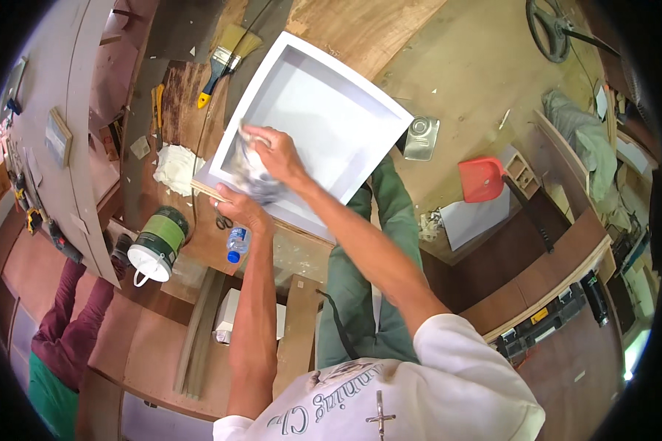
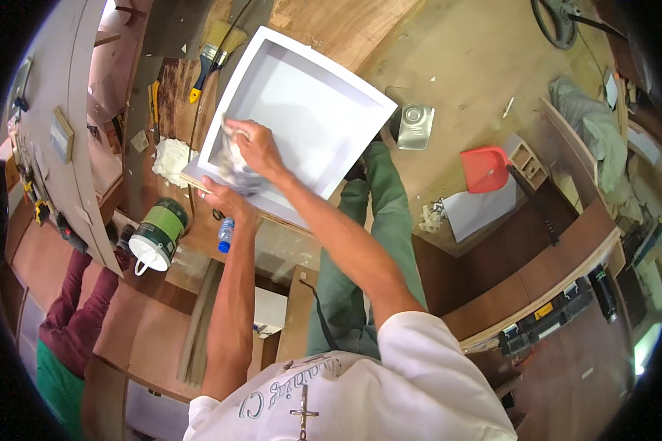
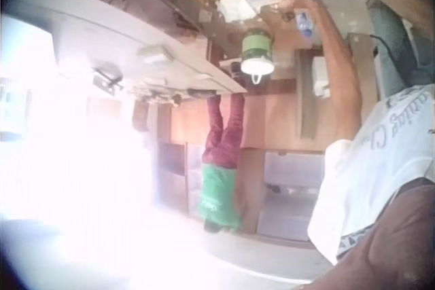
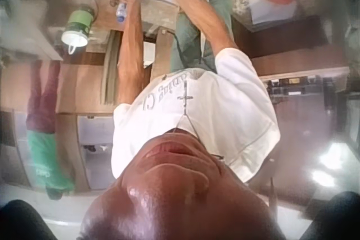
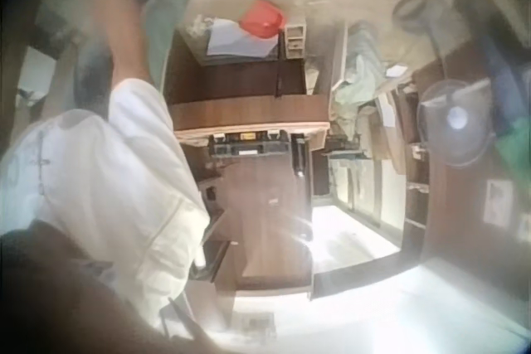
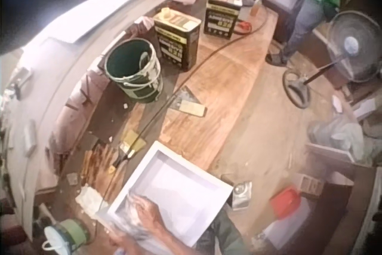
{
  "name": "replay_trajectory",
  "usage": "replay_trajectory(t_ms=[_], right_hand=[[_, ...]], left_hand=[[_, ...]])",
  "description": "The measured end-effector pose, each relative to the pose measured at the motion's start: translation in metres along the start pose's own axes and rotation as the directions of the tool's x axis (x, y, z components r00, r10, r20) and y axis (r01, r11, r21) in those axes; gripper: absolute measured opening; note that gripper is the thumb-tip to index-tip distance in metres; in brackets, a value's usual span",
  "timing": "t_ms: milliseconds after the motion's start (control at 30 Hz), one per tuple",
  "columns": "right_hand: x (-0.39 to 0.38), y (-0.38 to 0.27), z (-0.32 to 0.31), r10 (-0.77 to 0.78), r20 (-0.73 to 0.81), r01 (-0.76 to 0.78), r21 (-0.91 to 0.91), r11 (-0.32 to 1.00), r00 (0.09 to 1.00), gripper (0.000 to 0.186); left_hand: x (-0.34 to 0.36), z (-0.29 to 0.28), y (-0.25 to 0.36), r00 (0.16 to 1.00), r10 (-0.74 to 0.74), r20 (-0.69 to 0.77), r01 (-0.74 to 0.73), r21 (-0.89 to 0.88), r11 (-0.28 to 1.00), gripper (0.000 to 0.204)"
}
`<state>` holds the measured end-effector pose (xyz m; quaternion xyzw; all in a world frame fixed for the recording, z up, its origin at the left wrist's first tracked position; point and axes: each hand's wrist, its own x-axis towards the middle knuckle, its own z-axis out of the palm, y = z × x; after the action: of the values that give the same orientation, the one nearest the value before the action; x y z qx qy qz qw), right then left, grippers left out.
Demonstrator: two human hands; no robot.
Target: The person wipes the inside and edges of a white wooden box with a rag dipped in liquid from a metal can, applies a white laminate sheet to one side, and trims the excess material from the edges using a utility knife.
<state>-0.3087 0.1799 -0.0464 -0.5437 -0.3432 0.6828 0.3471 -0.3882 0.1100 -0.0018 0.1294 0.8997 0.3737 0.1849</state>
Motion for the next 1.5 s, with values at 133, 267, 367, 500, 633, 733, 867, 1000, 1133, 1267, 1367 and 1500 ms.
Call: replay_trajectory(t_ms=[133, 267, 367, 500, 633, 733, 867, 1000, 1133, 1267, 1367, 1500], right_hand=[[0.022, -0.021, -0.083, 0.127, 0.28, -0.1, -0.107, 0.989, 0.952, 0.038], [0.033, -0.05, -0.128, 0.371, 0.497, -0.023, -0.575, 0.818, 0.785, 0.046], [0.028, -0.007, -0.135, 0.46, 0.609, 0.133, -0.683, 0.718, 0.647, 0.055], [0.013, 0.003, -0.119, 0.716, 0.492, -0.088, -0.792, 0.605, 0.496, 0.058], [0.008, 0.021, -0.108, 0.793, 0.463, -0.093, -0.839, 0.536, 0.396, 0.06], [0.004, 0.049, -0.103, 0.841, 0.416, -0.025, -0.892, 0.451, 0.345, 0.054], [-0.015, 0.074, -0.092, 0.784, 0.519, -0.032, -0.827, 0.561, 0.339, 0.033], [-0.047, 0.058, -0.074, 0.817, 0.399, 0.002, -0.899, 0.438, 0.416, 0.034], [-0.065, 0.016, -0.066, 0.736, 0.372, -0.124, -0.844, 0.522, 0.566, 0.04], [-0.063, 0.013, -0.092, 0.741, 0.403, -0.13, -0.829, 0.545, 0.538, 0.04], [-0.053, 0.006, -0.129, 0.689, 0.561, -0.133, -0.723, 0.678, 0.459, 0.04], [-0.007, -0.021, -0.143, 0.726, 0.458, -0.204, -0.757, 0.621, 0.513, 0.04]], left_hand=[[0.026, -0.011, -0.028, 0.996, 0.083, -0.039, -0.082, 0.042, 0.996, 0.051], [0.01, 0.0, -0.005, 0.998, 0.061, -0.016, -0.062, -0.081, 0.995, 0.061], [-0.001, 0.006, -0.001, 0.999, 0.006, 0.041, 0.0, -0.156, 0.988, 0.065], [0.008, -0.003, -0.005, 0.999, 0.021, 0.044, -0.015, -0.144, 0.989, 0.065], [0.011, -0.004, -0.007, 0.999, 0.02, 0.034, -0.016, -0.108, 0.994, 0.065], [0.008, 0.001, -0.006, 0.999, -0.001, 0.041, 0.004, -0.059, 0.998, 0.066], [0.006, 0.005, -0.007, 1.0, -0.011, 0.026, 0.012, -0.039, 0.999, 0.065], [0.009, 0.0, -0.008, 1.0, -0.009, -0.011, 0.009, 0.014, 1.0, 0.066], [0.012, -0.007, -0.005, 0.998, -0.053, 0.021, 0.053, -0.005, 0.999, 0.068], [0.006, 0.005, -0.004, 1.0, -0.009, -0.02, 0.009, -0.013, 1.0, 0.071], [0.004, 0.002, 0.0, 0.999, -0.024, -0.036, 0.024, -0.004, 1.0, 0.071], [0.007, 0.001, 0.004, 1.0, 0.011, 0.006, -0.011, -0.035, 0.999, 0.071]])
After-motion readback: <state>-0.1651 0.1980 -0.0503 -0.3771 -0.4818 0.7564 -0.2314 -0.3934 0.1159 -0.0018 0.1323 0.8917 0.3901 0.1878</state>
